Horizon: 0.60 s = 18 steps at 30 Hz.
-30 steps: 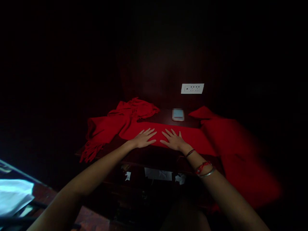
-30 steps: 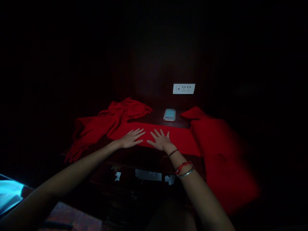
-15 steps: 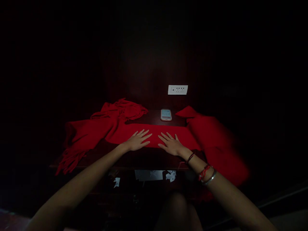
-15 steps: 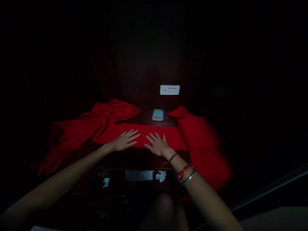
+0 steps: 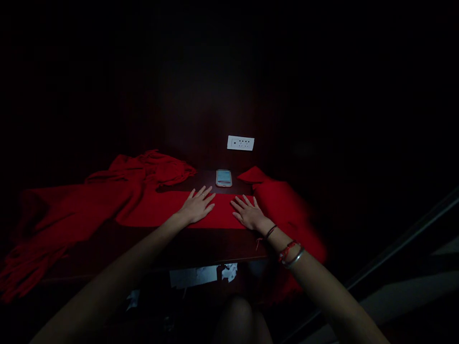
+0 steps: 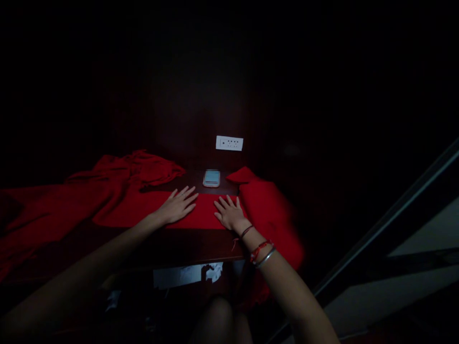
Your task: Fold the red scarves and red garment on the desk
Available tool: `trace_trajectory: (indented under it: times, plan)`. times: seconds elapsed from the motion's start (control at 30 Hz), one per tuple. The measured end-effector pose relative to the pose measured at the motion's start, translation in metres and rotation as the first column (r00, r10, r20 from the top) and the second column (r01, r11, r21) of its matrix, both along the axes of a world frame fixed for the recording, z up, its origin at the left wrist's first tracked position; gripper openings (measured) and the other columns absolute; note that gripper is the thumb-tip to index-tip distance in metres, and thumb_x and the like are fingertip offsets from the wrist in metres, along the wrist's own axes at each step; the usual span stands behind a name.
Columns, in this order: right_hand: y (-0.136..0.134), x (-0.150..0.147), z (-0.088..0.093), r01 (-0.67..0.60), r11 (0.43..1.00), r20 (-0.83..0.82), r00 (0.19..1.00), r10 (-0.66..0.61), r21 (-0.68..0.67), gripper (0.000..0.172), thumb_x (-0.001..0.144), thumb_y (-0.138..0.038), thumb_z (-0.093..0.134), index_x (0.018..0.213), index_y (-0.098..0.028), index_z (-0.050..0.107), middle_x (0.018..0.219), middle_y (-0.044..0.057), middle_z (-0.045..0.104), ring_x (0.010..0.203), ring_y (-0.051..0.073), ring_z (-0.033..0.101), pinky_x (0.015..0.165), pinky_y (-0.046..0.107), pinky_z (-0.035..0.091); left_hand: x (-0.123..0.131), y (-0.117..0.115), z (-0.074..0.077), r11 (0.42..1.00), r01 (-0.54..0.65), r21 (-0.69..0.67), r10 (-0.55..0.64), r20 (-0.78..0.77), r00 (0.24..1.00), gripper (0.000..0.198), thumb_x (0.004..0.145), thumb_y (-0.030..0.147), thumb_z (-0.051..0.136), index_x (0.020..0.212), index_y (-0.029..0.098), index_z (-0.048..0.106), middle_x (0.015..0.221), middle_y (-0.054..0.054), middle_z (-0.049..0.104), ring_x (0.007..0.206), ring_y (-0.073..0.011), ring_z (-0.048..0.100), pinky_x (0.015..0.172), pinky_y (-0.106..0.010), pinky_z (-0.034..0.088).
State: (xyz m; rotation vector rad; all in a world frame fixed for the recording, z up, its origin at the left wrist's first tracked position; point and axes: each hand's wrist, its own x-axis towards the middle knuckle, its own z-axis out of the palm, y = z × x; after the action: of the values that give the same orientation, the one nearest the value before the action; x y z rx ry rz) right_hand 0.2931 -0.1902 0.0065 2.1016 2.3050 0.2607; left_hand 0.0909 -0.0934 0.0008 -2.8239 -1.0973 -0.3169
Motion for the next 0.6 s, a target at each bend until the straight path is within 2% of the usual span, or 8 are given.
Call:
trace_trajectory:
  times: [0.13, 0.23, 0.33, 0.4, 0.47, 0.5, 0.53, 0.6]
  plan:
    - [-0.008, 0.048, 0.000, 0.164, 0.979, 0.114, 0.977, -0.179, 0.123, 0.046, 0.083, -0.040, 0.019, 0.126, -0.027, 0.027, 0.135, 0.001, 0.021, 0.123, 0.026, 0.007, 0.094, 0.053, 0.000, 0.001, 0.017, -0.020, 0.971, -0.146, -0.191, 0.131, -0.088, 0.987, 0.055, 0.079, 0.052, 0.019, 0.128, 0.027, 0.021, 0.136, -0.003, 0.014, 0.123, -0.0246, 0.012, 0.095, -0.046, 0.013]
    - [-0.018, 0.082, 0.012, 0.281, 0.945, 0.089, 0.950, -0.298, 0.169, 0.046, 0.084, -0.040, 0.019, 0.128, -0.028, 0.023, 0.136, 0.002, 0.018, 0.123, 0.026, 0.007, 0.093, 0.055, 0.005, -0.004, 0.023, -0.026, 0.967, -0.166, -0.196, 0.153, -0.079, 0.985, 0.056, 0.078, 0.055, 0.018, 0.128, 0.030, 0.020, 0.136, -0.002, 0.014, 0.123, -0.0241, 0.012, 0.096, -0.045, 0.013]
    - [-0.023, 0.081, 0.025, 0.313, 0.925, 0.006, 0.947, -0.322, 0.214, 0.049, 0.083, -0.042, 0.018, 0.129, -0.025, 0.019, 0.137, 0.004, 0.014, 0.123, 0.027, 0.005, 0.093, 0.053, 0.011, -0.005, 0.022, -0.025, 0.967, -0.155, -0.204, 0.143, -0.068, 0.987, 0.057, 0.078, 0.056, 0.018, 0.128, 0.029, 0.020, 0.136, -0.003, 0.015, 0.123, -0.0248, 0.013, 0.095, -0.045, 0.013]
    - [-0.026, 0.061, 0.028, 0.187, 0.962, -0.017, 0.982, -0.187, 0.197, 0.052, 0.082, -0.044, 0.022, 0.129, -0.020, 0.023, 0.136, 0.007, 0.016, 0.123, 0.025, 0.007, 0.096, 0.048, 0.013, -0.005, 0.020, -0.023, 0.968, -0.139, -0.208, 0.131, -0.054, 0.990, 0.059, 0.078, 0.057, 0.018, 0.128, 0.028, 0.021, 0.135, -0.004, 0.016, 0.122, -0.0252, 0.014, 0.095, -0.046, 0.013]
    - [-0.030, 0.035, 0.025, -0.048, 0.997, -0.045, 0.998, 0.051, 0.067, 0.055, 0.080, -0.046, 0.028, 0.127, -0.017, 0.027, 0.133, 0.009, 0.024, 0.122, 0.022, 0.016, 0.098, 0.040, 0.017, -0.006, 0.019, -0.022, 0.968, -0.135, -0.213, 0.129, -0.040, 0.991, 0.060, 0.077, 0.058, 0.018, 0.128, 0.027, 0.022, 0.135, -0.005, 0.016, 0.122, -0.0257, 0.014, 0.095, -0.046, 0.014]
    - [-0.033, 0.023, 0.021, -0.156, 0.988, -0.077, 0.985, 0.155, -0.014, 0.056, 0.080, -0.047, 0.029, 0.127, -0.016, 0.029, 0.131, 0.010, 0.028, 0.121, 0.021, 0.021, 0.097, 0.036, 0.020, -0.006, 0.019, -0.022, 0.967, -0.135, -0.216, 0.130, -0.038, 0.991, 0.060, 0.077, 0.058, 0.018, 0.128, 0.027, 0.022, 0.135, -0.005, 0.016, 0.122, -0.0258, 0.014, 0.095, -0.046, 0.014]
    - [-0.037, 0.013, 0.017, -0.230, 0.970, -0.114, 0.969, 0.221, -0.078, 0.057, 0.080, -0.047, 0.028, 0.127, -0.015, 0.029, 0.130, 0.011, 0.030, 0.120, 0.019, 0.023, 0.097, 0.033, 0.021, -0.007, 0.019, -0.022, 0.967, -0.134, -0.217, 0.129, -0.038, 0.991, 0.060, 0.077, 0.058, 0.018, 0.128, 0.027, 0.022, 0.135, -0.005, 0.016, 0.122, -0.0260, 0.014, 0.095, -0.046, 0.014]
    - [-0.045, 0.002, 0.008, -0.254, 0.956, -0.170, 0.959, 0.228, -0.148, 0.057, 0.082, -0.047, 0.022, 0.129, -0.015, 0.023, 0.133, 0.010, 0.025, 0.121, 0.019, 0.020, 0.098, 0.034, 0.018, -0.009, 0.017, -0.022, 0.968, -0.128, -0.215, 0.122, -0.043, 0.992, 0.059, 0.078, 0.057, 0.018, 0.128, 0.026, 0.022, 0.135, -0.006, 0.016, 0.122, -0.0263, 0.014, 0.094, -0.047, 0.014]
